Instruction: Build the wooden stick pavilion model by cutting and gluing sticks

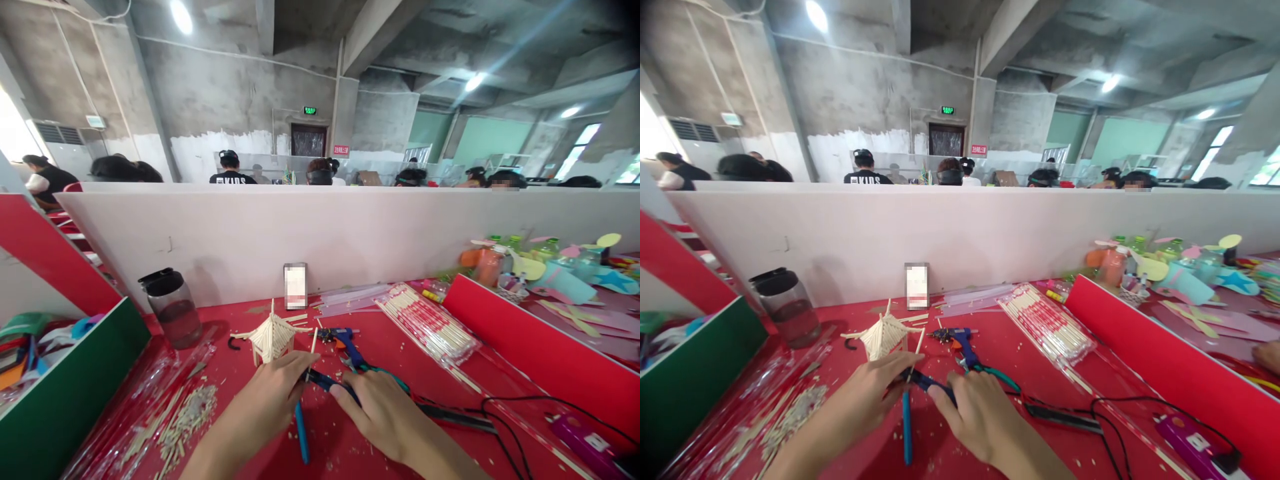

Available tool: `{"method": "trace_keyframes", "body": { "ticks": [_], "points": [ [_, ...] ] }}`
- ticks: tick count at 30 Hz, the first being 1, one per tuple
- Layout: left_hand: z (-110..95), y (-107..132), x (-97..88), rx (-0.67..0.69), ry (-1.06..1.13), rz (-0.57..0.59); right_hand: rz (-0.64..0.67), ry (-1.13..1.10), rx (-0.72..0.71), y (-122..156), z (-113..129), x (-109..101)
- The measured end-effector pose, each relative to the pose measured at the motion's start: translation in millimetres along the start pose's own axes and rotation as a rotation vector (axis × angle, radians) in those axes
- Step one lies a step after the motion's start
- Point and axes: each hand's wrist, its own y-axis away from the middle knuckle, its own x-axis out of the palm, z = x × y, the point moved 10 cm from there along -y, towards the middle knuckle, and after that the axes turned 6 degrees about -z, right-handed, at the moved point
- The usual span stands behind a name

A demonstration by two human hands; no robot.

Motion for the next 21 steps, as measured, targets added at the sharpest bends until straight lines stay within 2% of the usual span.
{"method": "trace_keyframes", "body": {
  "ticks": [8,13,21],
  "points": [
    [1,0,-0.8,-0.032,0.000,-0.020,0.003,0.023,-0.011,-3,-1,1],
    [4,-3,2.5,-0.118,0.063,-0.080,0.005,0.022,-0.017,-1,-8,15],
    [18,-3,14.1,-0.255,-0.019,-0.068,0.044,0.021,0.015,-1,-10,34]
  ]
}}
